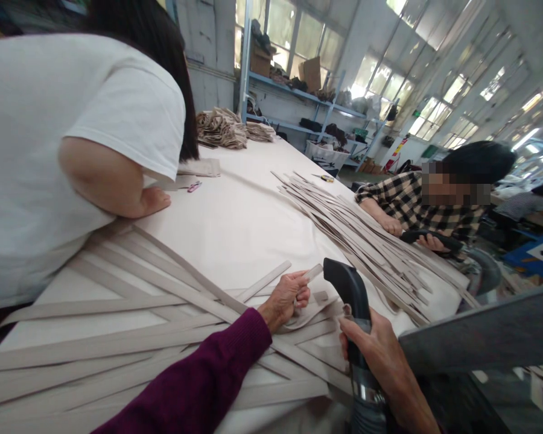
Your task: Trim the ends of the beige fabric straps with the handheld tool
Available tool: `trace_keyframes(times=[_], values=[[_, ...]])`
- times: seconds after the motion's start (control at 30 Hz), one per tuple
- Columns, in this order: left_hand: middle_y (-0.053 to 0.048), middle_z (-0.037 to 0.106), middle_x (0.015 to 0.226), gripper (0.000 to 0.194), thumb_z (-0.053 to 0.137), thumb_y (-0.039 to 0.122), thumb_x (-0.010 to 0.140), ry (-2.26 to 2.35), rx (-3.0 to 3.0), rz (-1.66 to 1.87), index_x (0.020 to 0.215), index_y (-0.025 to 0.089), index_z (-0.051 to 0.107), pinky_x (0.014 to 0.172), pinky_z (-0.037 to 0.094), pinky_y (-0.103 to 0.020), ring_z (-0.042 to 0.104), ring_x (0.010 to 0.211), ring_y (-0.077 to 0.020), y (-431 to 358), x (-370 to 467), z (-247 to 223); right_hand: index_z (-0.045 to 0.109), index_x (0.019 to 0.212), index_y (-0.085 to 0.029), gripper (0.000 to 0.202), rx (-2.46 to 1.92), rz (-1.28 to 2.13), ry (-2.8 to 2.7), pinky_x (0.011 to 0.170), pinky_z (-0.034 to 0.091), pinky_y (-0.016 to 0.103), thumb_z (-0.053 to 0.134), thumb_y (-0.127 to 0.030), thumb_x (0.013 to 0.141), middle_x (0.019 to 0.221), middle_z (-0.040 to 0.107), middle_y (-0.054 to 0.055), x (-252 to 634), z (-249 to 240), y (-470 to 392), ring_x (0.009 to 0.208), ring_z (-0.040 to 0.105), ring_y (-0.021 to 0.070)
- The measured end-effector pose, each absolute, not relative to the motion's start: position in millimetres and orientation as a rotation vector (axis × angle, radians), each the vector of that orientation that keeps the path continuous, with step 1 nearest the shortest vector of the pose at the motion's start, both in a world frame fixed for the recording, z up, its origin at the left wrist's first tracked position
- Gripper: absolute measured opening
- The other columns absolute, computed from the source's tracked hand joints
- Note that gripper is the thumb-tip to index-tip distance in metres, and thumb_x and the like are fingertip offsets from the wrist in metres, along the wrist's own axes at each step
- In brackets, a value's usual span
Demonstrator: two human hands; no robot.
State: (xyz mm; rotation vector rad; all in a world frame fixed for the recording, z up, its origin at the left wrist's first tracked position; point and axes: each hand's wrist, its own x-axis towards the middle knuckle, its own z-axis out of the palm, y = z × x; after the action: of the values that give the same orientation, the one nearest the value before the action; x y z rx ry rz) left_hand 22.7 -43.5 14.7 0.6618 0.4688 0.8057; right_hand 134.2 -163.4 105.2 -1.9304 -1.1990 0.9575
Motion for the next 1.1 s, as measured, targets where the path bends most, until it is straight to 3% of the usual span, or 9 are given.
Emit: trace_keyframes(times=[0.13,0.3,0.4,0.53,0.67,0.83,0.97,1.1], values=[[0.01,0.022,0.051,0.018,0.06,0.022,0.064,0.459,0.636,0.823,0.076,0.016,0.047,0.035,0.011,-0.015,0.022,0.039,-0.0022,-42.2,23.8,13.9,0.045,0.068,-0.019,0.018,-1.984,0.968,-1.174,0.039,0.04,0.02,0.051,-0.035,0.074,0.045,0.055,-0.003,126.6,101.0,-181.6,0.039,0.051,0.0123],[0.011,0.021,0.051,0.028,0.062,0.029,0.065,0.44,0.712,0.764,0.087,0.015,0.052,0.035,0.01,-0.015,0.019,0.038,-0.0014,-46.3,21.7,18.7,0.046,0.067,-0.019,0.016,-1.938,0.974,-1.134,0.037,0.038,0.02,0.051,-0.033,0.073,0.042,0.052,-0.004,117.6,102.2,-167.2,0.037,0.048,0.0117],[0.01,0.022,0.05,0.019,0.059,0.026,0.066,0.42,0.728,0.764,0.079,0.015,0.049,0.036,0.011,-0.015,0.021,0.039,-0.002,-47.7,21.3,19.8,0.048,0.07,-0.018,0.014,-1.857,0.899,-1.177,0.039,0.04,0.021,0.053,-0.031,0.072,0.045,0.054,-0.004,125.2,105.2,-148.4,0.04,0.051,0.0123],[0.007,0.031,0.052,0.009,0.052,0.018,0.064,0.395,0.744,0.798,0.068,0.015,0.044,0.038,0.016,-0.016,0.029,0.043,-0.0029,-46.4,22.3,18.9,0.048,0.069,-0.018,0.016,-1.878,0.936,-1.185,0.039,0.04,0.021,0.052,-0.033,0.074,0.048,0.056,-0.003,136.6,107.7,-151.3,0.04,0.052,0.0121],[0.005,0.04,0.054,0.016,0.049,0.013,0.06,0.454,0.795,0.884,0.075,0.013,0.05,0.04,0.022,-0.016,0.035,0.046,-0.0045,-44.7,26.0,16.2,0.048,0.07,-0.018,0.016,-1.955,0.976,-1.187,0.04,0.041,0.02,0.049,-0.033,0.077,0.047,0.056,-0.003,135.0,109.6,-182.2,0.041,0.051,0.0117],[0.002,0.048,0.056,0.013,0.054,0.022,0.066,0.59,0.993,0.911,0.075,0.012,0.055,0.043,0.03,-0.018,0.04,0.046,-0.0053,-47.9,27.0,13.8,0.047,0.069,-0.019,0.013,-2.001,0.995,-1.229,0.039,0.04,0.02,0.048,-0.029,0.077,0.046,0.054,-0.004,120.9,110.0,-198.2,0.04,0.049,0.0111],[0.0,0.052,0.058,0.023,0.054,0.034,0.071,0.564,1.13,0.841,0.07,0.012,0.058,0.043,0.03,-0.018,0.042,0.045,-0.0054,-54.4,20.6,17.7,0.045,0.067,-0.019,0.01,-1.991,0.915,-1.237,0.038,0.039,0.02,0.05,-0.026,0.073,0.043,0.052,-0.005,114.6,113.2,-175.6,0.038,0.048,0.0116],[-0.001,0.054,0.058,0.023,0.056,0.034,0.069,0.548,1.159,0.779,0.067,0.011,0.058,0.042,0.029,-0.018,0.043,0.044,-0.0056,-56.9,17.8,21.9,0.046,0.064,-0.018,0.012,-1.941,0.805,-1.271,0.038,0.039,0.021,0.053,-0.025,0.07,0.043,0.053,-0.004,128.5,114.3,-149.7,0.039,0.05,0.0126]])
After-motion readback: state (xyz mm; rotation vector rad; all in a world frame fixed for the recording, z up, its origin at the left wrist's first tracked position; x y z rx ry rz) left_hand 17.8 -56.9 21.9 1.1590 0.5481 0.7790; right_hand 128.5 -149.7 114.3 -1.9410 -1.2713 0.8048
